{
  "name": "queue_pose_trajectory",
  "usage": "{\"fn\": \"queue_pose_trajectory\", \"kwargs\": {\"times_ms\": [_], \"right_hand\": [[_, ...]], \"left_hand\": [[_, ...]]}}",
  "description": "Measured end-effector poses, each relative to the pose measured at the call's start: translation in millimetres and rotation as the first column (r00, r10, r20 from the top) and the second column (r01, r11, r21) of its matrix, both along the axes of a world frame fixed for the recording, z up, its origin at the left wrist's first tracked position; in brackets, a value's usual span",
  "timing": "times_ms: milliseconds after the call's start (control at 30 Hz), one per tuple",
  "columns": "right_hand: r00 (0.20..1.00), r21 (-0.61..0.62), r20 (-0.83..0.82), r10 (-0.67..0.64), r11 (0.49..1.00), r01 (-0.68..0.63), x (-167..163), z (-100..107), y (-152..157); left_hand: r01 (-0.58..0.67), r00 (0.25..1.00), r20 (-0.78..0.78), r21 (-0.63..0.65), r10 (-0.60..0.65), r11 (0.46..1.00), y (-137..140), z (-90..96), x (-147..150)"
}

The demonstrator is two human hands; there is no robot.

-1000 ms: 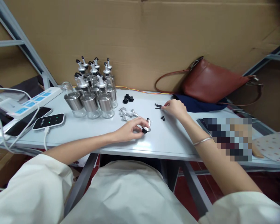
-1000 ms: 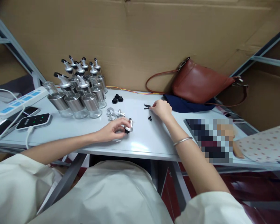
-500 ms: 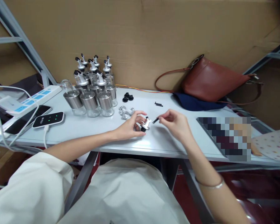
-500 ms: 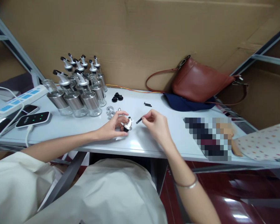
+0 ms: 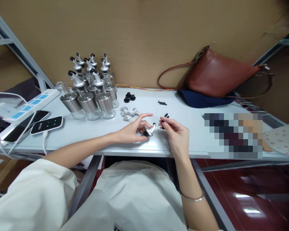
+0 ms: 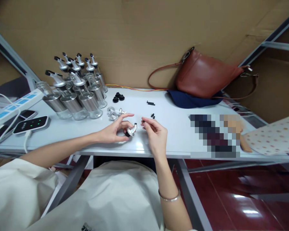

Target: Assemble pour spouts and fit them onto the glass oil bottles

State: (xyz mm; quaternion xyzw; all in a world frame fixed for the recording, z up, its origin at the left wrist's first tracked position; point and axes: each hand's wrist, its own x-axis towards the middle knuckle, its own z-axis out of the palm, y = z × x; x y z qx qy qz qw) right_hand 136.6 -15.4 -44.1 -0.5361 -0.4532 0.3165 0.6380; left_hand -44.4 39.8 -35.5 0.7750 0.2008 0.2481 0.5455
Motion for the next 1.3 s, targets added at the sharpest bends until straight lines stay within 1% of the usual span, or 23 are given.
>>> {"fn": "queue_pose_trajectory", "kwargs": {"times_ms": [167, 233, 333, 400, 567, 767, 900, 1000, 1133, 1300], "right_hand": [[0.999, -0.027, 0.049, -0.013, 1.0, 0.014, -2.6, 1.2, 0.3], [0.999, -0.016, 0.037, 0.018, 1.0, -0.018, -3.6, 1.6, 0.4], [0.995, -0.004, -0.004, 0.1, 0.995, -0.1, -4.4, 1.4, -0.2], [0.993, -0.009, 0.001, 0.116, 0.993, -0.116, -4.4, 1.0, -1.2], [0.996, -0.039, 0.067, 0.064, 0.997, -0.061, -4.3, 2.1, -4.5], [0.997, -0.012, 0.018, 0.068, 0.998, -0.068, -5.4, 2.9, -4.4], [0.996, -0.023, 0.079, 0.047, 0.999, -0.046, -5.2, 3.8, -4.3], [0.995, -0.027, 0.092, 0.037, 0.999, -0.034, -5.3, 4.8, -5.0], [0.995, -0.036, 0.096, 0.015, 0.999, -0.011, -5.7, 4.5, -5.7], [0.996, -0.062, 0.076, 0.051, 0.997, -0.046, -5.9, 3.4, -5.8]], "left_hand": [[0.022, 1.0, -0.016, 0.023, -0.022, 0.999, -0.3, -0.2, 0.3], [0.028, 0.999, -0.017, 0.027, -0.027, 0.999, -0.5, -0.3, 0.4], [0.036, 0.999, -0.012, 0.028, -0.036, 0.999, -0.4, -0.7, 0.5], [0.038, 0.999, -0.013, 0.027, -0.037, 0.999, -0.1, -1.1, 0.5], [0.018, 1.0, -0.022, 0.028, -0.017, 0.999, 0.4, -2.5, 0.7], [0.021, 1.0, -0.016, 0.043, -0.02, 0.999, 1.0, -3.0, 0.7], [0.041, 0.999, -0.023, 0.063, -0.04, 0.997, 1.6, -2.2, 0.4], [0.056, 0.998, -0.031, 0.075, -0.053, 0.996, 1.6, -1.6, 0.2], [0.034, 0.999, -0.041, 0.066, -0.032, 0.997, 1.0, -0.7, 0.1], [0.04, 0.998, -0.041, 0.073, -0.037, 0.997, 1.8, -0.8, -0.1]]}}
